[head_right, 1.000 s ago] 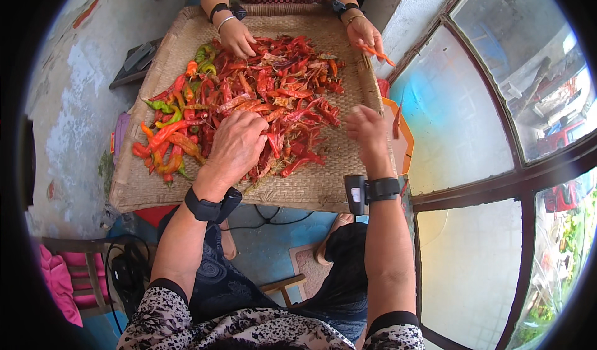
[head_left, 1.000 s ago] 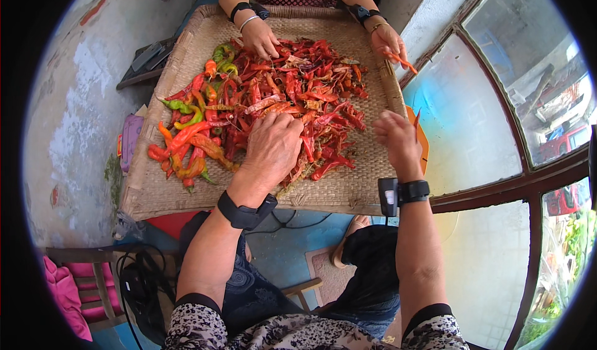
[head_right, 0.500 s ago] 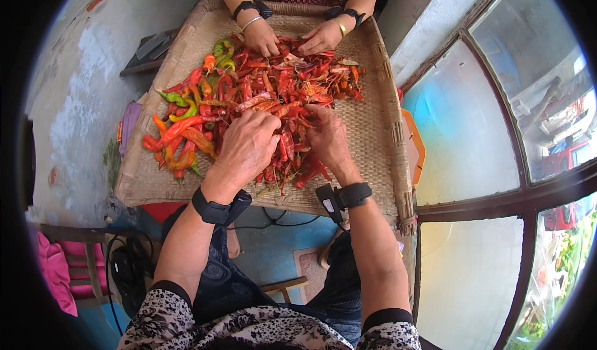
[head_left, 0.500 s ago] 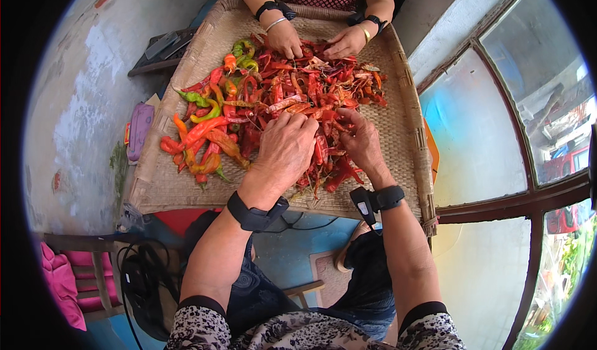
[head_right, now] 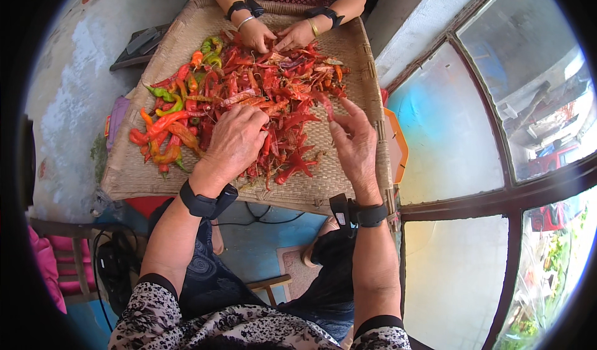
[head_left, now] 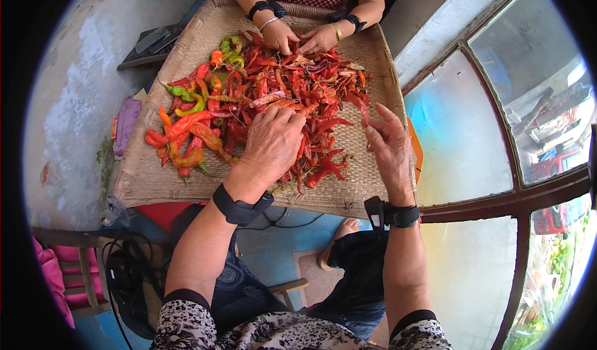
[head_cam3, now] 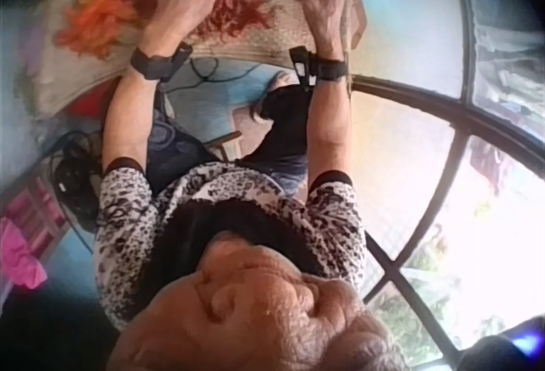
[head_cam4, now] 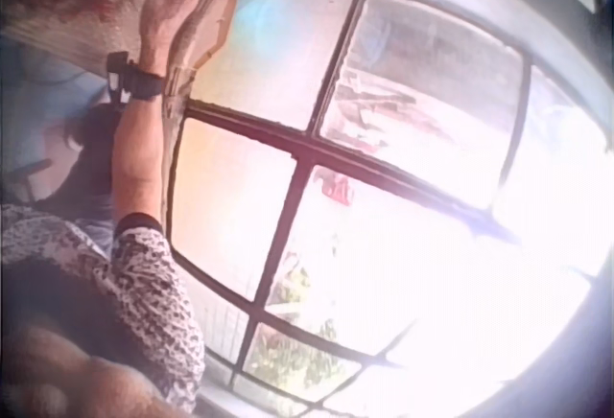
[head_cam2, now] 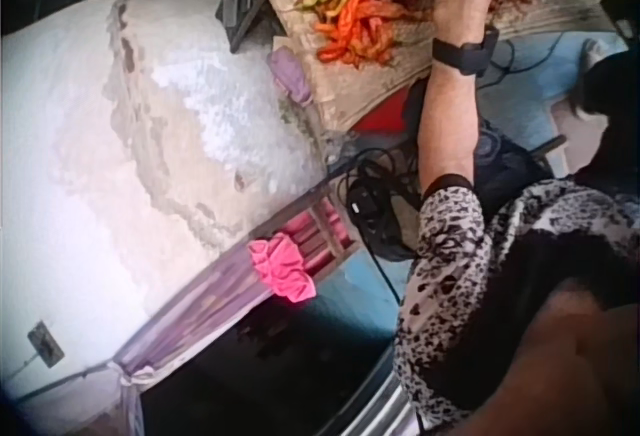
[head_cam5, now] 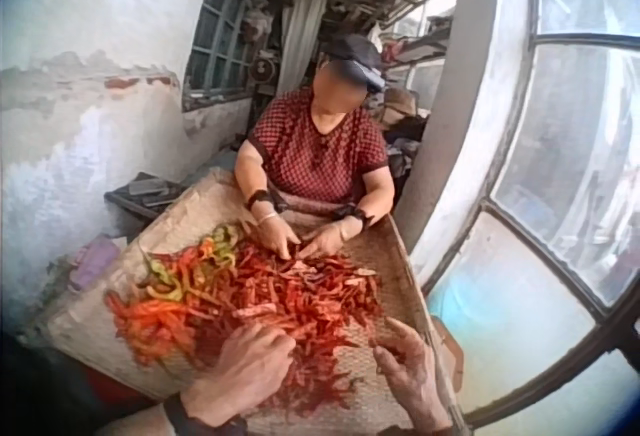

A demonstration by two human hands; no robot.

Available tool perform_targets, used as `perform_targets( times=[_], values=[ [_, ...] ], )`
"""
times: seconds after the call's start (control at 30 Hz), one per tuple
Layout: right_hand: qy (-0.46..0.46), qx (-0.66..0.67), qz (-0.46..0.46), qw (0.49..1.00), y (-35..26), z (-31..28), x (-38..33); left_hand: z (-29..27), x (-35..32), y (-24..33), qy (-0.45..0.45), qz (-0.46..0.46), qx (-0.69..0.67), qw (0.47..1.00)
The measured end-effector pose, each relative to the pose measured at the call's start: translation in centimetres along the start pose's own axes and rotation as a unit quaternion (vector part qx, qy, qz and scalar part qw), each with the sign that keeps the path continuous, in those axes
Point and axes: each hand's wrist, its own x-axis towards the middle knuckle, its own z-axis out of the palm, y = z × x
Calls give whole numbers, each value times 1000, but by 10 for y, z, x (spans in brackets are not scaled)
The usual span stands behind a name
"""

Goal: The person empties a bag of dried peppers onto a tray and sorts through them by hand, pulling off the stems and moving the peppers into a pile.

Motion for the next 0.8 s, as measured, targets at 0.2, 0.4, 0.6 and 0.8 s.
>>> perform_targets(
  times=[0.2, 0.4, 0.6, 0.8],
  values=[
    [174, 513, 180, 821, 45, -47, 17, 14, 2, -2, 36, -1, 25, 999],
    [114, 515, 239, 815, 47, -18, 17, 10, 3, -10, -40, 0, 22, 999],
    [-124, -147, 43, 980, 21, 42, 6, 0, 4, -7, -2, -1, 7, 1000],
    [-119, -236, -51, 963, 26, 56, 0, -17, 4, -8, 82, 12, -2, 997]
  ],
)
